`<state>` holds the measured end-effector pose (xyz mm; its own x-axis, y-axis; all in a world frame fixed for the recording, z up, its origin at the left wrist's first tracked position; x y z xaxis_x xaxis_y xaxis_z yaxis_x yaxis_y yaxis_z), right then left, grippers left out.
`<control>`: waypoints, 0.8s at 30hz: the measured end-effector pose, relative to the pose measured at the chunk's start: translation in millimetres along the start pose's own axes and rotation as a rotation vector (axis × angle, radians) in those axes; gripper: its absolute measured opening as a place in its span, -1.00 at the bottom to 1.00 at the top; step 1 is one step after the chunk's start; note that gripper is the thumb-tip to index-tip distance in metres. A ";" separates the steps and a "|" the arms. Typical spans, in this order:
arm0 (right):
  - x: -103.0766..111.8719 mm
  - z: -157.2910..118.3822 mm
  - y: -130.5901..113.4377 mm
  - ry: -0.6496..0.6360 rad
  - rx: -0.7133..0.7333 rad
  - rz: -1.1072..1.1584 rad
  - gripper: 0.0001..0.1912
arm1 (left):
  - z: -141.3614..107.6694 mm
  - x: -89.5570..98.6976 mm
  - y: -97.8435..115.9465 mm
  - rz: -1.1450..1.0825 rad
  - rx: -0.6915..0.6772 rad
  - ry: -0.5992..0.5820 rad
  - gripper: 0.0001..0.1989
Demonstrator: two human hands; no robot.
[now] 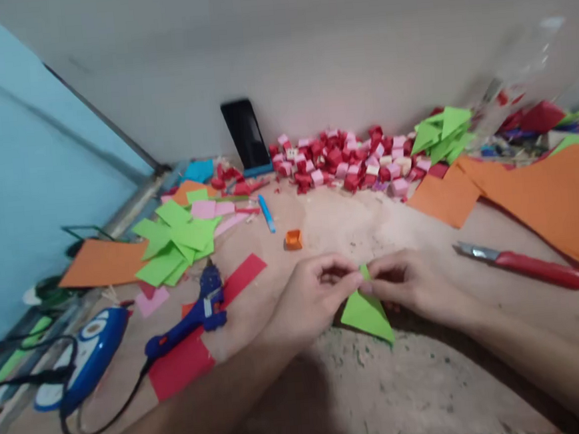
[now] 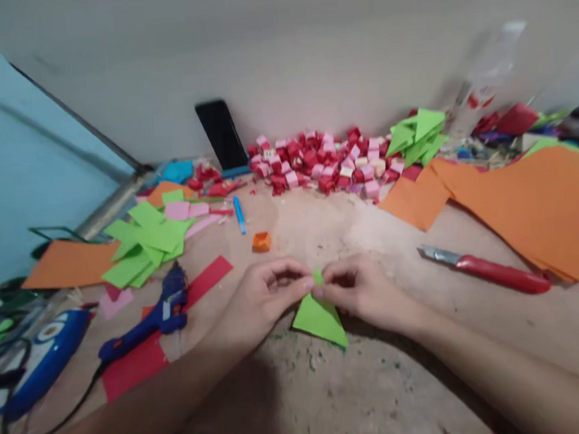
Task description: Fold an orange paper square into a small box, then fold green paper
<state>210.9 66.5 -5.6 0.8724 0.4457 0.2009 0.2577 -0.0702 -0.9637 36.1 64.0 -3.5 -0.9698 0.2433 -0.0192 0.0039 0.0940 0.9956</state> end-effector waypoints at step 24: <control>-7.6 -3.0 27.2 -0.010 0.029 0.120 -0.50 | -15.4 1.0 -26.2 -0.026 0.022 0.002 -0.77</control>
<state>212.4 58.5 -32.8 0.8922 0.4441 0.0822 0.1396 -0.0981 -0.9853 31.3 46.9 -28.2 -0.9702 0.2383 -0.0445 -0.0156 0.1217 0.9924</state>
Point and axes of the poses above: each hand's wrist, its own z-axis towards the middle knuckle, its own x-axis out of the back of the hand, y = z × x, the point moved 3 cm from there along z, towards the middle knuckle, and after that the axes turned 4 degrees about y, right-handed, at the moved point
